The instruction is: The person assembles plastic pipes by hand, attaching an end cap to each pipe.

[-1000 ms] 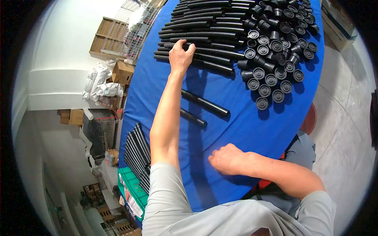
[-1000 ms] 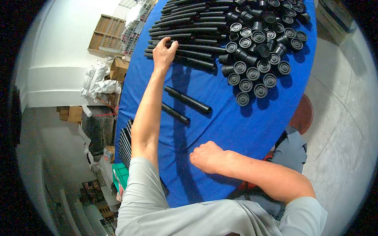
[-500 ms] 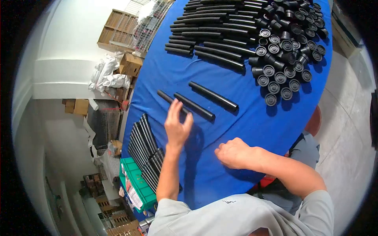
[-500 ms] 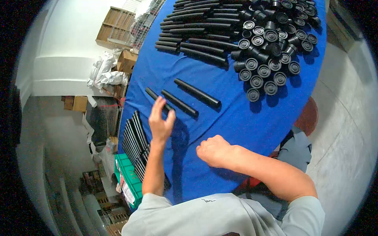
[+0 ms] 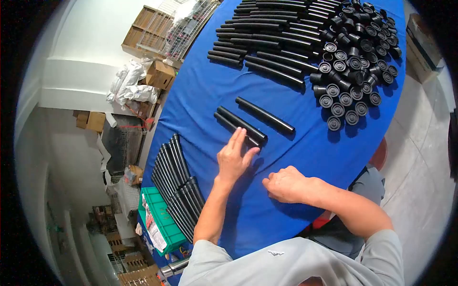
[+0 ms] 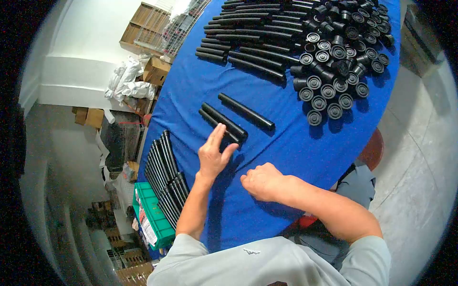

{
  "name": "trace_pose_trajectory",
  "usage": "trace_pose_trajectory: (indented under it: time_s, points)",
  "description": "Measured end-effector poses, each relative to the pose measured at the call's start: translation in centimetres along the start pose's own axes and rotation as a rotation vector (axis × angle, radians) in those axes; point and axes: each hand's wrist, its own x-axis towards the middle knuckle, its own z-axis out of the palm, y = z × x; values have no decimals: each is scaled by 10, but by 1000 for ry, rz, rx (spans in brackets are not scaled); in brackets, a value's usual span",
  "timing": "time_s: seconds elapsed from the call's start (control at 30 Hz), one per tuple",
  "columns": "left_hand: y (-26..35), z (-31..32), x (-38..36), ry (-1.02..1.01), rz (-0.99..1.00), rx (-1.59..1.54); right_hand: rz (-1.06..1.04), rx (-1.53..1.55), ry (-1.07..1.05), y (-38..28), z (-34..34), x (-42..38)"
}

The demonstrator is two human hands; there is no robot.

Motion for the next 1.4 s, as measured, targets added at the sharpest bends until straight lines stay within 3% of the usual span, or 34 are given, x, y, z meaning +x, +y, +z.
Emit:
trace_pose_trajectory:
  time_s: [0.13,0.17,0.23,0.43,0.6,0.93,1.03,1.17,1.23,1.4]
  points:
    - [-6,-2,59,69,-122,-76,-5,21,-17,1,1,2]
    - [-12,9,84,201,47,-46,-5,30,-21,1,0,3]
    - [-14,29,132,276,73,-94,-9,30,-18,1,0,2]
    - [-3,93,255,108,-171,-40,2,43,-19,3,-1,2]
    - [4,118,290,44,-238,-7,3,50,-33,2,-3,-1]
    - [2,127,295,104,-222,46,-12,62,15,1,-4,-7]
    - [-13,126,293,305,-77,-56,-15,46,31,1,4,-4]
    - [-24,107,280,411,-73,-258,-37,19,-17,4,4,-2]
    - [-26,90,260,460,32,-199,-39,26,-5,3,2,-3]
    - [-21,27,150,368,-29,-255,-39,2,55,2,9,-3]
